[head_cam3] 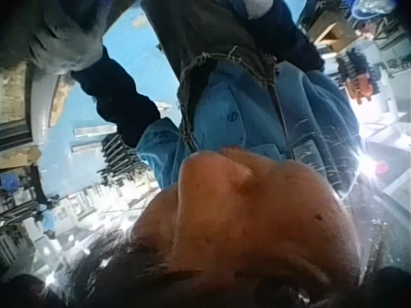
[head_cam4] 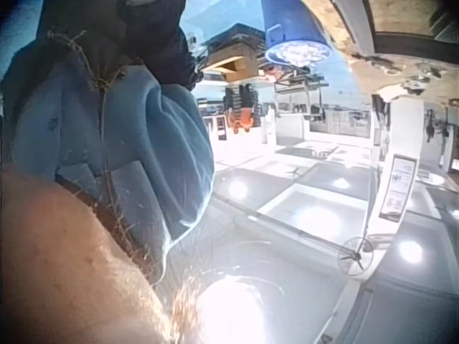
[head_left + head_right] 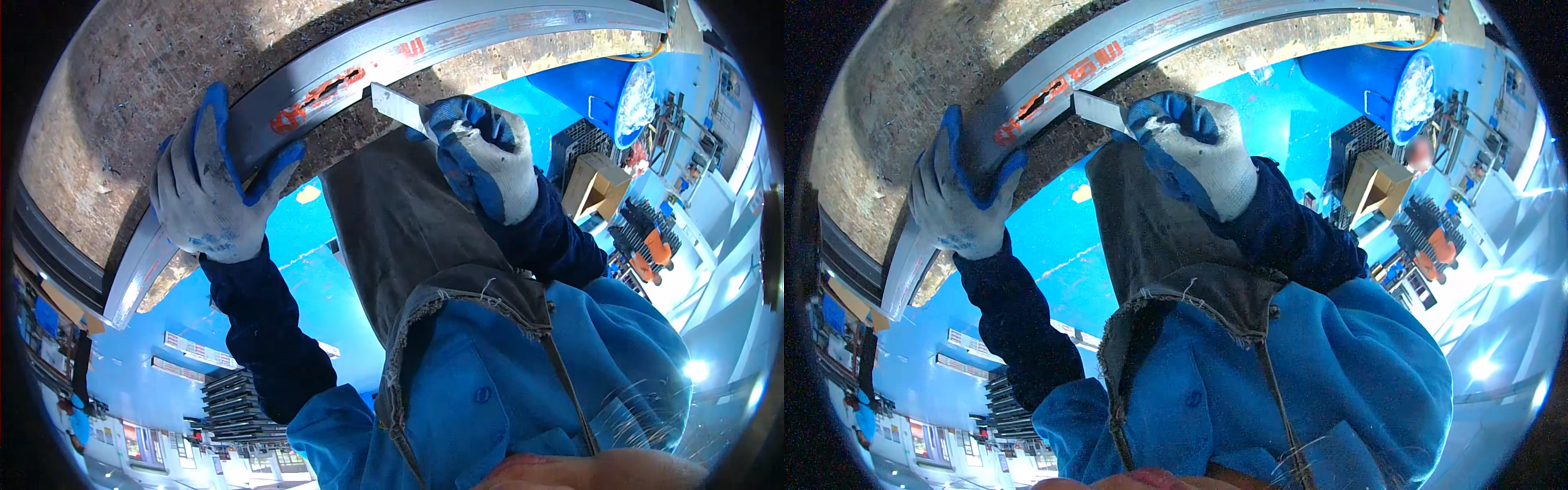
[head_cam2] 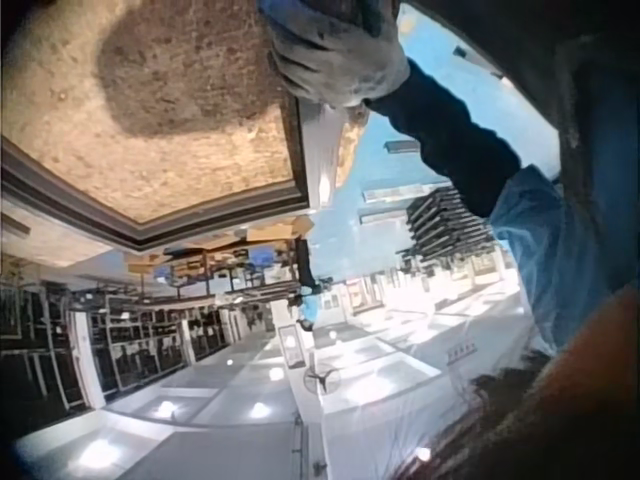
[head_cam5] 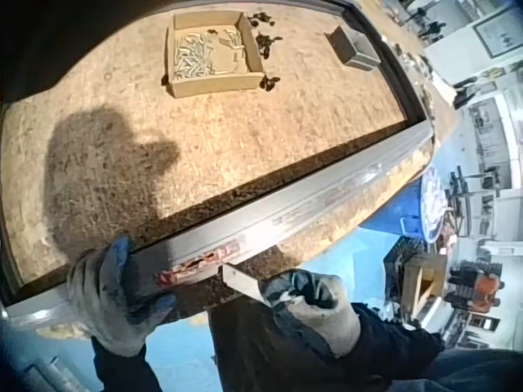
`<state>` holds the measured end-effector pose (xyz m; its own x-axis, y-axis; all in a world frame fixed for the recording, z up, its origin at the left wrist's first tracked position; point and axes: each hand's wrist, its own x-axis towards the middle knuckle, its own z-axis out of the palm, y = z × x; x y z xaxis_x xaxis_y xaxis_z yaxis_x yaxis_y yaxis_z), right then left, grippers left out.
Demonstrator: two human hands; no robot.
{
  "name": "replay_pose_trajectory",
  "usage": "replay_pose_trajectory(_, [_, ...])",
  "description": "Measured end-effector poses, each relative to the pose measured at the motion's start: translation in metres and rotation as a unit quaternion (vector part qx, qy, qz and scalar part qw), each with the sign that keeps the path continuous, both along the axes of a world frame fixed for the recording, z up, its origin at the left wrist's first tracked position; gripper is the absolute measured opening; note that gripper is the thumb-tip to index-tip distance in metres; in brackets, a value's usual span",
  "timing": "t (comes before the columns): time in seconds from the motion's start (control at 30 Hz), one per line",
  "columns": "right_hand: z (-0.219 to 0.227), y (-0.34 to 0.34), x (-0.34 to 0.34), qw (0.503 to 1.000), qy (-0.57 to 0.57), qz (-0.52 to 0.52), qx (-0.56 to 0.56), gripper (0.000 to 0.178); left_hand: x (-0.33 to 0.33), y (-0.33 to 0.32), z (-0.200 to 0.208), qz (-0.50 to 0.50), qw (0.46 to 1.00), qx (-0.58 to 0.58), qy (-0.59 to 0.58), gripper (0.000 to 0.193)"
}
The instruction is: Assembling a large rectangular metal frame by attaching handles and other components using a hammer, wrench, and power drill.
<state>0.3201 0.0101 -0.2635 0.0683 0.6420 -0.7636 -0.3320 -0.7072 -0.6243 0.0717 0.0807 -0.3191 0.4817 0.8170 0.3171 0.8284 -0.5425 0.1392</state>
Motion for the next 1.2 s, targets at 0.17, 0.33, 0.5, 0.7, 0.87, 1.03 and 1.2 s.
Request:
replay_pose_trajectory(0.17, [-0.029,-0.014,-0.012,0.992,-0.012,-0.028,0.123,0.009,-0.001,-0.002,0.003,0.013,1.000,-0.004,0.009,0.072])
replay_pose_trajectory(0.33, [-0.061,-0.022,-0.010,0.991,-0.010,-0.031,0.132,0.007,0.002,0.000,0.002,-0.003,1.000,0.009,0.007,0.071])
replay_pose_trajectory(0.5, [-0.088,-0.018,-0.013,0.960,0.124,-0.051,0.247,0.028,0.000,-0.001,0.003,0.010,1.000,-0.005,0.008,0.070])
replay_pose_trajectory(0.7, [-0.048,-0.007,-0.020,0.976,0.106,-0.092,0.166,0.018,0.013,-0.002,0.013,-0.004,0.995,-0.029,-0.097,0.062])
replay_pose_trajectory(0.87, [-0.026,0.004,-0.013,0.916,0.375,-0.134,0.055,0.016,0.053,0.010,0.041,-0.002,0.988,-0.152,-0.020,0.044])
replay_pose_trajectory(1.03, [-0.021,0.010,0.001,0.878,0.460,-0.131,-0.019,0.016,0.064,0.037,0.045,-0.086,0.989,-0.093,0.078,0.029])
replay_pose_trajectory(1.2, [-0.003,-0.004,0.016,0.908,0.412,-0.069,-0.016,0.027,0.082,0.041,0.050,-0.199,0.955,-0.046,0.216,0.018])
